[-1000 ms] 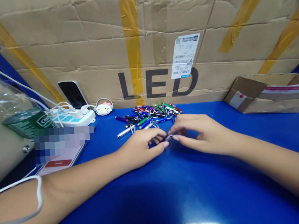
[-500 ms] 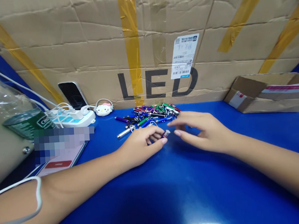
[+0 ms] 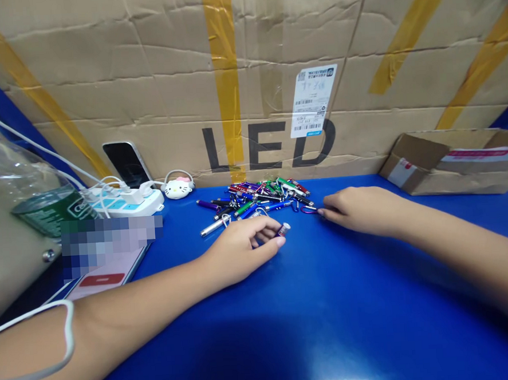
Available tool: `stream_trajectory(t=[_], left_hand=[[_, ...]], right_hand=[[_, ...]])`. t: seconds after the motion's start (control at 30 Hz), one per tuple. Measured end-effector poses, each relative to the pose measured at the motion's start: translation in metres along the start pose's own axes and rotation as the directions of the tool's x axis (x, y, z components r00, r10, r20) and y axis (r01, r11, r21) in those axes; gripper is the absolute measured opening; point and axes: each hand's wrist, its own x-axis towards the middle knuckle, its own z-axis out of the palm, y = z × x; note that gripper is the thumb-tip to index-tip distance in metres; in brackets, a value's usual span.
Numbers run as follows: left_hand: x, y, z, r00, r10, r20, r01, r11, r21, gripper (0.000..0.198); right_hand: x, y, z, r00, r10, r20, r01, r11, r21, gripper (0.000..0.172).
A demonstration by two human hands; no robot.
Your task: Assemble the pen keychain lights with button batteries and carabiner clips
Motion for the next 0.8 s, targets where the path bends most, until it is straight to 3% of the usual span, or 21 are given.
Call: stream_trajectory(t=[0.23,0.4,0.47,0.53,0.63,0.7,0.8], left_hand=[[-0.001,0.000,0.001,1.000,0.012,0.010,-0.012,1.000,0.010,0.020],[-0.001,0.000,0.001,1.000,0.019,0.017,-0.019,1.000,0.022,0.020],[-0.001,0.000,0.001,0.999,0.025,0.020,-0.026,0.999,0.026,0.019],[-0.001,0.000,0.001,0.999,0.031,0.022,-0.031,0.999,0.025,0.019],[-0.001,0.001,0.001,0.999,0.040,0.031,-0.040,0.999,0.016,0.019],[-0.001,0.001,0.001,0.998,0.051,0.035,-0.051,0.999,0.013,0.019],[-0.001,0.002,0.001,0.997,0.071,0.030,-0.072,0.997,0.023,0.017]], right_hand=[[-0.002,-0.010,-0.002,0.993,-0.112,-0.044,0.114,0.992,0.051,0.037],[-0.004,-0.011,-0.001,0.999,-0.039,-0.009,0.040,0.997,0.068,0.034],[-0.004,-0.011,-0.001,0.998,-0.061,-0.023,0.063,0.988,0.139,0.033],[-0.004,-0.013,-0.003,0.984,-0.145,-0.100,0.168,0.942,0.290,0.034],[-0.009,-0.023,-0.009,0.925,-0.257,-0.279,0.369,0.776,0.512,0.035],[-0.014,-0.033,-0.011,0.890,-0.291,-0.350,0.448,0.697,0.560,0.035],[-0.019,-0.046,-0.010,0.857,-0.349,-0.379,0.511,0.669,0.540,0.034]])
